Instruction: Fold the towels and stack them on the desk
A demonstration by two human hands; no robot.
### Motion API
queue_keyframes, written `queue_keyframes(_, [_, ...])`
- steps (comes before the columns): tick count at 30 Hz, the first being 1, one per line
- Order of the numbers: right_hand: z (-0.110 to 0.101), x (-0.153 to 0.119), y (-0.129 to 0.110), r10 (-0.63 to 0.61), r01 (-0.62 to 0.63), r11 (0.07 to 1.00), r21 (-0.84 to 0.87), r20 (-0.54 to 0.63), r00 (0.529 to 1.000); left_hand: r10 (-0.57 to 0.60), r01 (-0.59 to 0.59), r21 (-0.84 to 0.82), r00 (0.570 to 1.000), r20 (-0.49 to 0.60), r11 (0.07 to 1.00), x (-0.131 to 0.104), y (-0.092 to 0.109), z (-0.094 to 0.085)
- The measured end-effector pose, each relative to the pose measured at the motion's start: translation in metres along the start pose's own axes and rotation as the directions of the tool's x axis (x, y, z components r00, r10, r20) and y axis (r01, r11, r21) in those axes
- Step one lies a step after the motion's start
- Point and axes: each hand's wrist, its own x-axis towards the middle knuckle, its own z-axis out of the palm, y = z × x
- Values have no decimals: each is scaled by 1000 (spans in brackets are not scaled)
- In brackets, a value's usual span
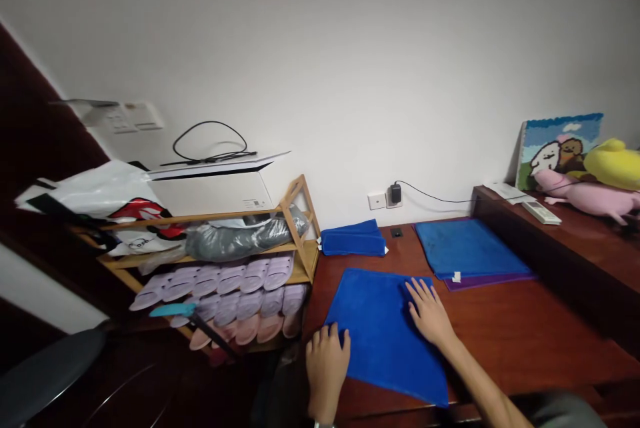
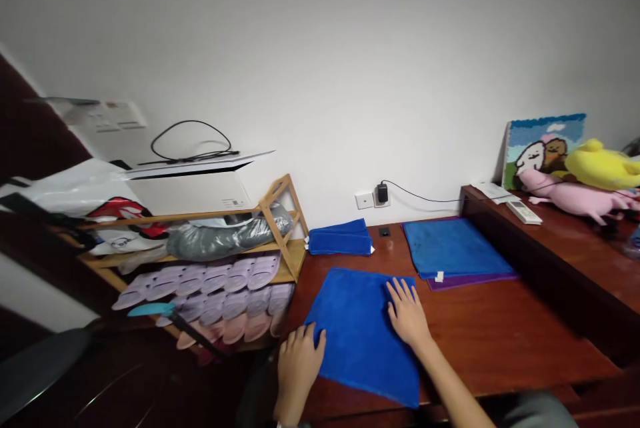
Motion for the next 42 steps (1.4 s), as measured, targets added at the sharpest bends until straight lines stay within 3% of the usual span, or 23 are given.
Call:
queue_keyframes(2, [17, -17, -6, 113, -113, 993, -12, -45, 993, 117, -122, -77, 991, -58, 990, 12, 2, 0])
queue_keyframes(4, [30, -32, -7, 157, -157, 987, -27, -15, 987, 253, -260, -136, 965, -67, 956, 31, 6, 7])
queue_keyframes(7, [35, -39, 0, 152, -150, 988, -43, 53, 987, 346, -335, -175, 937, 42, 926, 51, 11, 26])
queue_keyframes(10, [27, -34, 13, 108, -106, 994, -32, 82, 991, 265, -244, -159, 956, 129, 957, 41, 15, 40])
queue_keyframes(14, [17, -26, 29, 29, -29, 1000, 1, 116, 993, 134, -119, -144, 987, 93, 982, 7, 23, 47])
queue_keyframes(17, [12, -10, 35, 28, -31, 999, 28, 94, 995, 109, -94, -158, 990, 88, 983, -6, 28, 44])
queue_keyframes(20, [11, 18, 34, 70, -70, 997, 28, 29, 997, 113, -95, -162, 988, 107, 982, -5, 31, 38])
queue_keyframes(23, [16, 41, 32, 120, -119, 993, -14, 79, 990, 117, -98, -163, 986, 117, 982, -2, 30, 35])
queue_keyframes(30, [35, 46, 33, 169, -165, 984, -73, 61, 984, 85, -69, -135, 990, 116, 988, 1, 30, 28])
queue_keyframes(33, [36, 46, 33, 166, -161, 984, -75, 69, 984, 105, -94, -153, 993, 61, 984, 22, 52, 21])
queue_keyframes(36, [34, 47, 34, 165, -159, 984, -77, 72, 984, 298, -289, -258, 955, -4, 922, 55, 101, 22])
queue_keyframes(38, [34, 47, 36, 156, -151, 986, -72, 79, 985, 411, -392, -320, 911, -7, 863, 75, 140, 30])
queue_keyframes(40, [33, 47, 37, 138, -133, 989, -62, 85, 987, 465, -424, -354, 885, 37, 834, 90, 170, 43])
queue_keyframes(42, [33, 47, 38, 126, -120, 991, -63, 90, 988, 480, -418, -369, 872, 91, 830, 97, 183, 58])
